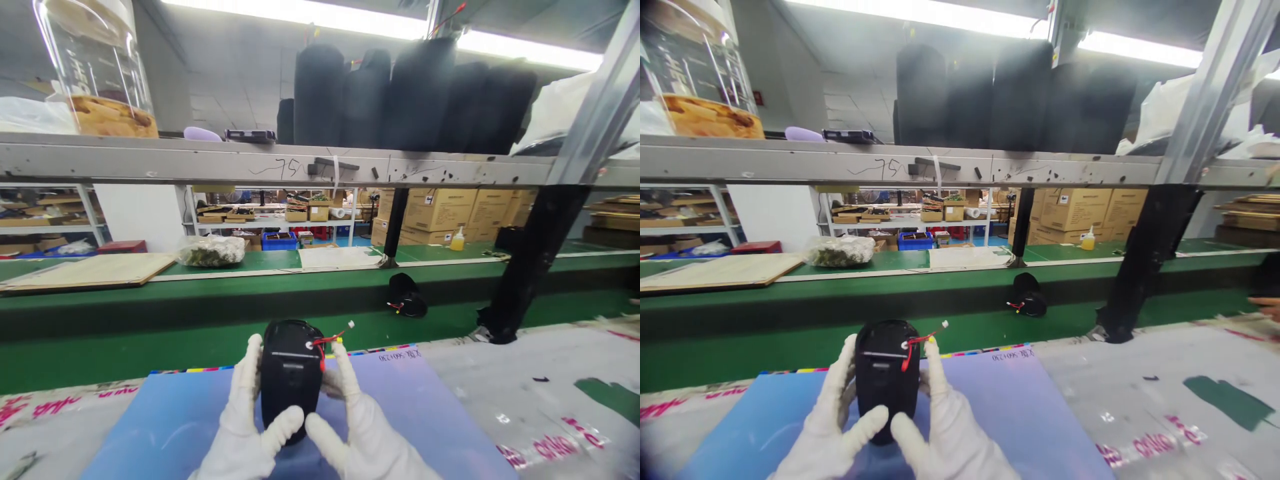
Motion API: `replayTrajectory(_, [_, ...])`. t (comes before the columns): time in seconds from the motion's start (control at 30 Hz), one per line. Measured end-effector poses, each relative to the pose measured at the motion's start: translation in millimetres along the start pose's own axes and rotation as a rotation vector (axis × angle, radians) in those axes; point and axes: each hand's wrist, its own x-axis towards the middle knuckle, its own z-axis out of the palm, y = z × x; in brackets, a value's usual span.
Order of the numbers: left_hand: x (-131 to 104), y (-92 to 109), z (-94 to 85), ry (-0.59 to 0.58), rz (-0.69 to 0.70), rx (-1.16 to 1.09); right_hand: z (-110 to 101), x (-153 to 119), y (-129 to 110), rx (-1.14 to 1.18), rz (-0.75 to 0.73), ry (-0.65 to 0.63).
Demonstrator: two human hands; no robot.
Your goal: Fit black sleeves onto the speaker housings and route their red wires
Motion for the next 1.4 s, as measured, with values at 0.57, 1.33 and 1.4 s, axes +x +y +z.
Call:
replayTrajectory(0.57, [7, 9, -27.3, -0.371, -0.047, -0.469, 2, 1, 25, -0.249, -0.257, 0.107])
replayTrajectory(1.33, [46, 57, -19.0, -0.216, -0.384, -0.160, 7, 24, -19, -0.371, -0.724, 0.172])
replayTrajectory(1.4, [50, 62, -26.0, -0.232, -0.391, -0.154, 3, 31, -22, -0.333, -0.671, 0.097])
